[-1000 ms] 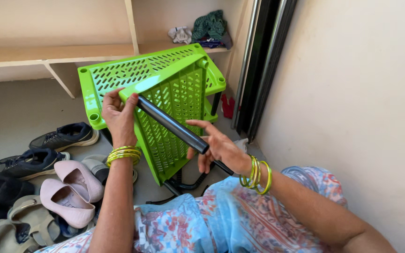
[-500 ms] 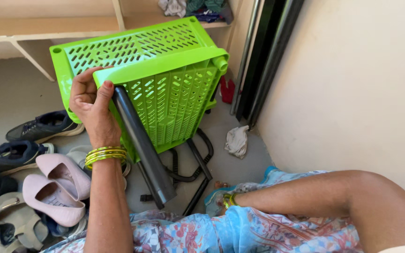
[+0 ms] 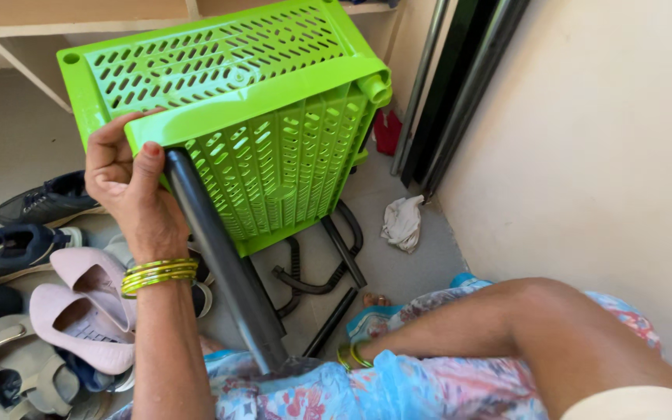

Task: The person assembles a three-tier green plastic shoe rack by inserting black metal poles into the shelf trays and securing them. They then wipe the poles with a white cloth. The task is performed on the floor in a room with shoes and a built-in shelf nearby.

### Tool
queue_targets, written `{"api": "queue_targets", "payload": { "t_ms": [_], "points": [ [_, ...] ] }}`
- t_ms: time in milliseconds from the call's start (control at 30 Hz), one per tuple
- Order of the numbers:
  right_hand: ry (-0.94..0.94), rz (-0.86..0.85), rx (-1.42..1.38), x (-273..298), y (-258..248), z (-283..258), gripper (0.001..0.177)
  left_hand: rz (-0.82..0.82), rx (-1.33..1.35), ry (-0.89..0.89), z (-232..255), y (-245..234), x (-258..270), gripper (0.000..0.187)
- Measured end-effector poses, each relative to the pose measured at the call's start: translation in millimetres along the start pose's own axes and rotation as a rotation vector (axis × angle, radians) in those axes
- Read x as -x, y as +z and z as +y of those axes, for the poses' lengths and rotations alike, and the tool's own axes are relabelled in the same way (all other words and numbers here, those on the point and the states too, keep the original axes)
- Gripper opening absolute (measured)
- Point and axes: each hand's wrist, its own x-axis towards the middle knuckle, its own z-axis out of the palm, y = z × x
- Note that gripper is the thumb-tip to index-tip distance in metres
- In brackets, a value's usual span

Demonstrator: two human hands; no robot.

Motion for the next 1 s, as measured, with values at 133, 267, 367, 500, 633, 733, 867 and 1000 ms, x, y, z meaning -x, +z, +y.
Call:
{"api": "queue_targets", "payload": {
  "t_ms": [133,267,367,500,633,733,867,1000],
  "points": [
    [0.078,0.227,0.433,-10.0,19.7,49.5,0.021,-0.009,-0.028,-0.026,1.6,2.5,0.7,0.034],
    [0.095,0.371,0.872,-7.2,30.6,92.6,0.022,0.009,-0.045,-0.059,3.5,9.8,0.3,0.031],
    [0.045,0.315,0.683,-5.5,29.9,93.1,0.023,0.025,-0.101,-0.083,4.6,18.3,0.2,0.031],
    [0.153,0.031,0.714,-14.2,4.8,81.8,0.023,0.036,-0.088,-0.107,5.6,26.4,-8.7,0.030],
    [0.310,-0.146,0.456,-15.1,-45.3,73.3,0.026,0.019,-0.121,-0.076,2.6,18.6,-10.6,0.029],
    [0.338,-0.115,0.205,2.9,-117.2,79.0,0.043,0.030,-0.125,-0.078,-0.3,14.1,-11.3,0.026],
    [0.204,-0.009,-0.476,69.7,-205.1,67.3,0.059,0.041,-0.103,-0.054,0.3,7.6,-13.2,0.026],
    [0.210,0.223,-0.757,150.3,-242.6,23.5,0.049,0.067,-0.086,-0.046,1.7,2.1,-11.7,0.027]
  ]
}}
